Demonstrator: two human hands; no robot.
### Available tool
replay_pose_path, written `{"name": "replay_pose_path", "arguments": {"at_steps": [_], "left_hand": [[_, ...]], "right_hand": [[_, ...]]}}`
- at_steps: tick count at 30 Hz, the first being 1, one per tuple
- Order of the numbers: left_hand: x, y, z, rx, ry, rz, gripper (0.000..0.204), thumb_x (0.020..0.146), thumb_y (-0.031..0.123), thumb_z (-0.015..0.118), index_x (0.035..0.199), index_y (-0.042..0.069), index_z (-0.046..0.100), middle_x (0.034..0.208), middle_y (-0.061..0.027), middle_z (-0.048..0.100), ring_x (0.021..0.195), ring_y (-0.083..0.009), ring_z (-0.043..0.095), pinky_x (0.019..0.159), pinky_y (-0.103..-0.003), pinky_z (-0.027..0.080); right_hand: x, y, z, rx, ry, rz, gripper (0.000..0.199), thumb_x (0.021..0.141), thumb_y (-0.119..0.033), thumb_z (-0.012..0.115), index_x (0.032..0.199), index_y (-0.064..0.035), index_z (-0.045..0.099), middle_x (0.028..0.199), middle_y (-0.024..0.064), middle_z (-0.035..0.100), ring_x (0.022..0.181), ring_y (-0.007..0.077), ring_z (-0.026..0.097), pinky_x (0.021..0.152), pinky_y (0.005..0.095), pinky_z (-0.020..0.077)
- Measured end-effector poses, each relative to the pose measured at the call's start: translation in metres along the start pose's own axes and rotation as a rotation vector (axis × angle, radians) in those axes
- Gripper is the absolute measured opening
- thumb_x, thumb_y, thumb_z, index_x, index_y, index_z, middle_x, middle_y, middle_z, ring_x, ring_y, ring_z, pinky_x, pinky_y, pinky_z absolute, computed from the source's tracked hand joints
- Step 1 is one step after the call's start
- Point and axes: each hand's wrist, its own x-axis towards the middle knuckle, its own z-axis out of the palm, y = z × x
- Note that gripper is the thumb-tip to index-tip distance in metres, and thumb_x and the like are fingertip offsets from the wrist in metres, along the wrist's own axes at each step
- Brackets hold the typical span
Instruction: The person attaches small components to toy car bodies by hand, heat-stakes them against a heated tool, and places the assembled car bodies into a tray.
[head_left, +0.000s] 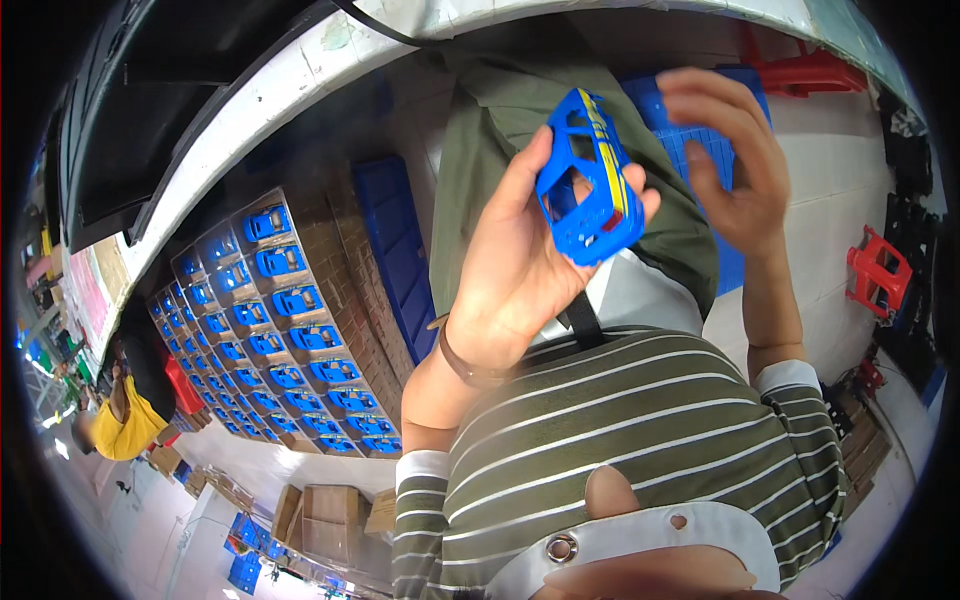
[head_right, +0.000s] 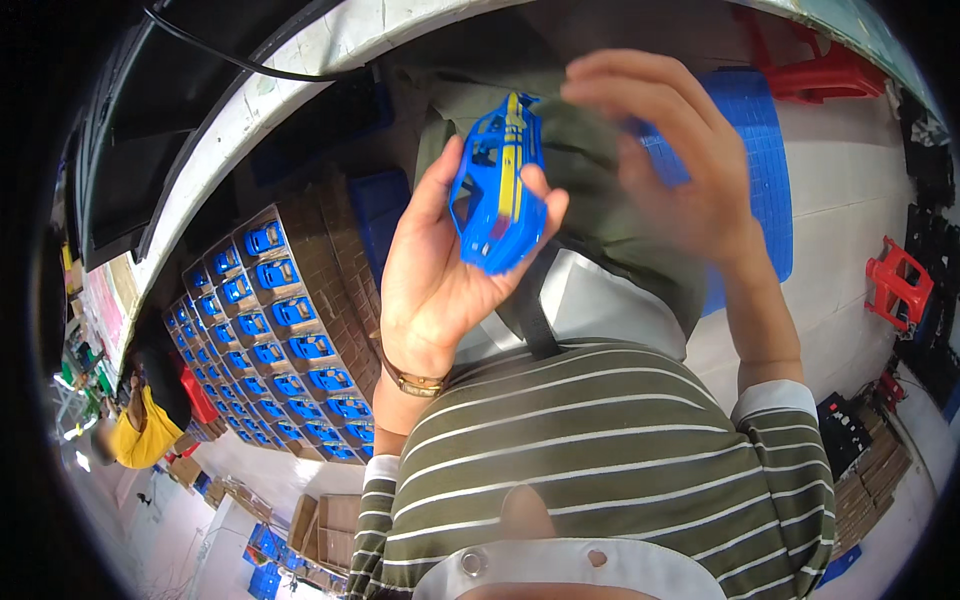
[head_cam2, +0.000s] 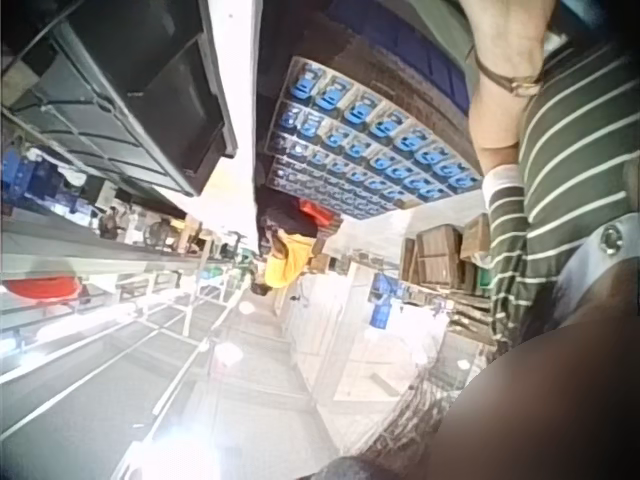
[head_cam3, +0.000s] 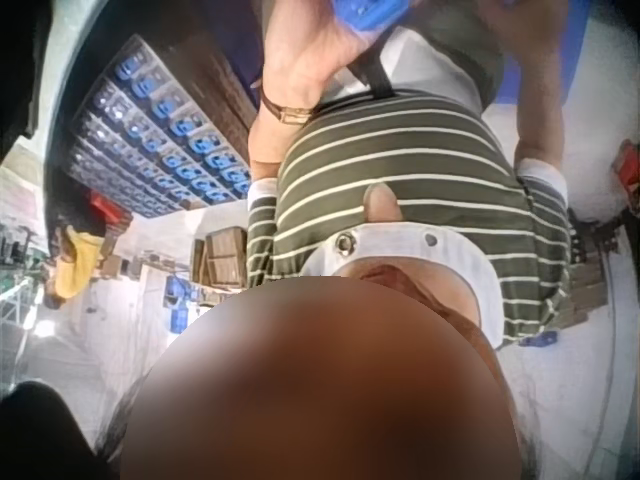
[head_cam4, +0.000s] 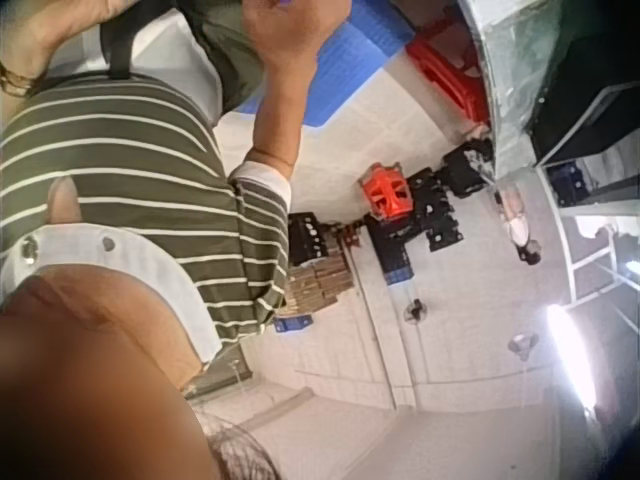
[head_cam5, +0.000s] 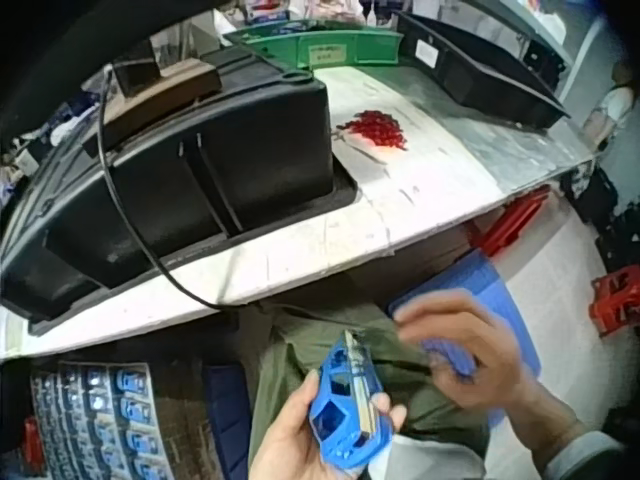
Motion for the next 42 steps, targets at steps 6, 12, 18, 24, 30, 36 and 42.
{"name": "replay_pose_path", "arguments": {"at_steps": [6, 12, 18, 24, 30, 36, 42], "left_hand": [[-0.013, -0.019, -0.004, 0.095, -0.081, -0.267, 0.052, 0.09, 0.039, 0.042, 0.12, -0.004, 0.04, 0.101, -0.0238, 0.053, 0.079, -0.0348, 0.061, 0.081, -0.052, 0.047], [-0.013, -0.032, -0.006, 0.103, -0.087, -0.329, 0.052, 0.091, 0.04, 0.04, 0.12, -0.003, 0.039, 0.103, -0.0241, 0.051, 0.076, -0.0331, 0.06, 0.079, -0.051, 0.049], [-0.018, -0.044, 0.008, 0.24, -0.144, -0.372, 0.049, 0.09, 0.039, 0.041, 0.115, -0.004, 0.043, 0.095, -0.0233, 0.056, 0.076, -0.0365, 0.062, 0.072, -0.048, 0.053], [-0.021, -0.059, 0.029, 0.371, -0.118, -0.375, 0.052, 0.09, 0.042, 0.039, 0.116, -0.002, 0.042, 0.093, -0.023, 0.058, 0.07, -0.0349, 0.063, 0.067, -0.04, 0.055], [-0.018, -0.054, 0.041, 0.766, -0.25, -0.38, 0.074, 0.087, 0.06, 0.021, 0.124, -0.003, 0.034, 0.093, -0.0273, 0.057, 0.071, -0.0369, 0.063, 0.068, -0.037, 0.053], [-0.032, -0.046, 0.037, 1.435, -0.344, 0.985, 0.077, 0.084, 0.059, 0.035, 0.133, 0.001, 0.026, 0.119, -0.0203, 0.044, 0.095, -0.025, 0.057, 0.083, -0.034, 0.045], [-0.034, -0.042, 0.054, 1.712, -0.324, 1.538, 0.049, 0.067, 0.007, 0.072, 0.112, -0.004, 0.055, 0.099, -0.018, 0.058, 0.086, -0.0229, 0.059, 0.075, -0.03, 0.048]], "right_hand": [[-0.003, 0.03, -0.008, 0.086, -0.33, 0.014, 0.077, 0.059, -0.001, 0.066, 0.13, -0.0076, 0.036, 0.134, 0.0122, 0.036, 0.125, 0.0277, 0.033, 0.102, 0.0373, 0.0272], [-0.011, 0.04, -0.025, 0.495, -0.619, 0.18, 0.072, 0.063, -0.04, 0.072, 0.119, -0.0014, 0.049, 0.106, 0.0129, 0.058, 0.096, 0.0227, 0.057, 0.081, 0.0331, 0.0445], [-0.028, 0.021, -0.02, 0.855, -0.349, 0.181, 0.064, 0.079, -0.056, 0.052, 0.11, 0.0001, 0.051, 0.105, 0.0175, 0.056, 0.097, 0.0227, 0.056, 0.083, 0.0332, 0.0441], [-0.036, -0.009, -0.022, 0.901, -0.08, 0.239, 0.055, 0.084, -0.052, 0.046, 0.1, 0.0006, 0.046, 0.092, 0.0205, 0.057, 0.087, 0.0215, 0.058, 0.075, 0.0301, 0.0479], [-0.027, -0.033, -0.04, 0.743, 0.119, 0.143, 0.034, 0.092, -0.03, 0.043, 0.092, 0.0026, 0.054, 0.089, 0.0123, 0.059, 0.083, 0.016, 0.059, 0.072, 0.0257, 0.0467], [-0.005, -0.045, -0.064, 0.441, 0.283, 0.332, 0.027, 0.092, -0.023, 0.044, 0.089, 0.0011, 0.056, 0.079, 0.0033, 0.058, 0.07, 0.0056, 0.053, 0.06, 0.019, 0.0436], [0.024, -0.066, -0.068, 0.443, 0.274, 0.521, 0.024, 0.092, -0.021, 0.043, 0.094, -0.0009, 0.056, 0.078, -0.0009, 0.057, 0.068, 0.0021, 0.051, 0.055, 0.0158, 0.0404]]}}
